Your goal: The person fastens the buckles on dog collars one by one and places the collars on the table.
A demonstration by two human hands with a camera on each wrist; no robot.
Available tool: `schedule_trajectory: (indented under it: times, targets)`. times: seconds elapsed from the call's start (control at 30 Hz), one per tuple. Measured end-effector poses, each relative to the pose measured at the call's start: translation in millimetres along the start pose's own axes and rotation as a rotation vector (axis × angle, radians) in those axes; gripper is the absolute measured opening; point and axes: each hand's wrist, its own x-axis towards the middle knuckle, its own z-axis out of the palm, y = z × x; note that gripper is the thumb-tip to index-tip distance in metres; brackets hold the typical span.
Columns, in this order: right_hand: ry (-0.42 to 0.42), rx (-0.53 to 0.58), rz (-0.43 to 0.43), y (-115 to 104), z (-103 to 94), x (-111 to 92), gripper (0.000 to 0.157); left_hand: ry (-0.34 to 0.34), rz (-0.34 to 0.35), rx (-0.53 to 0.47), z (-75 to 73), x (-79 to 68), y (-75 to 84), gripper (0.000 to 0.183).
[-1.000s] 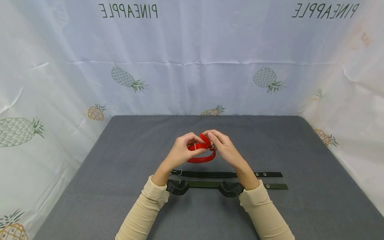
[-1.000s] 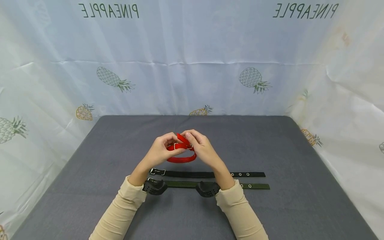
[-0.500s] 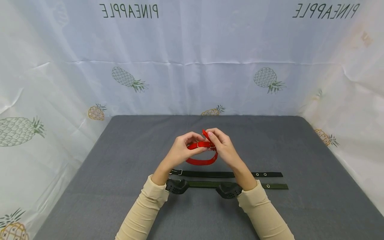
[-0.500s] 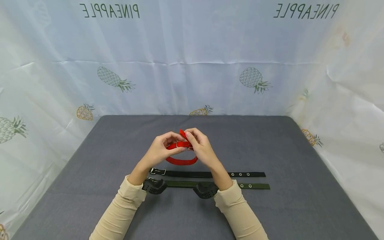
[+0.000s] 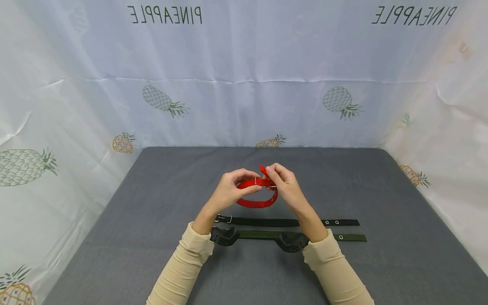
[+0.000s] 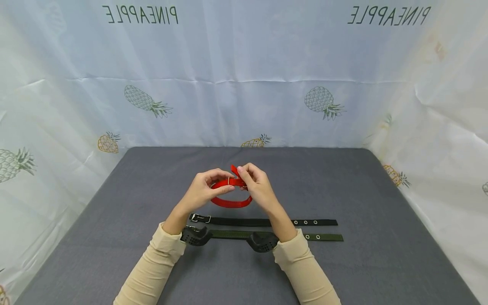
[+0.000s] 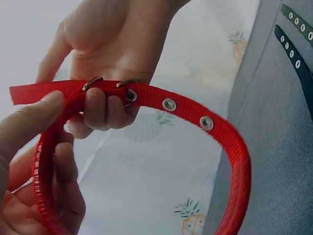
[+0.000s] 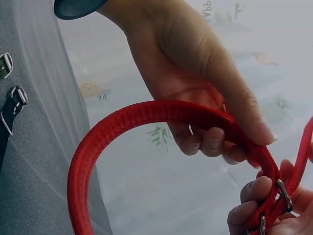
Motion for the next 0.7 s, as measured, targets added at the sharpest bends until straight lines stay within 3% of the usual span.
schedule_trajectory:
  times: [0.4,0.7]
  targets:
    - [-0.065,0.049,-0.001,-2.5,-1.8,-1.6,0.022,0.027,0.095,0.016,0.2,0.4,0.1,0.023]
    - [-0.17,0.056,-0.09,-3.7,-9.0,-2.5,0.027,0.019,0.122,0.017,-2.6,1.0,-2.8,0.022]
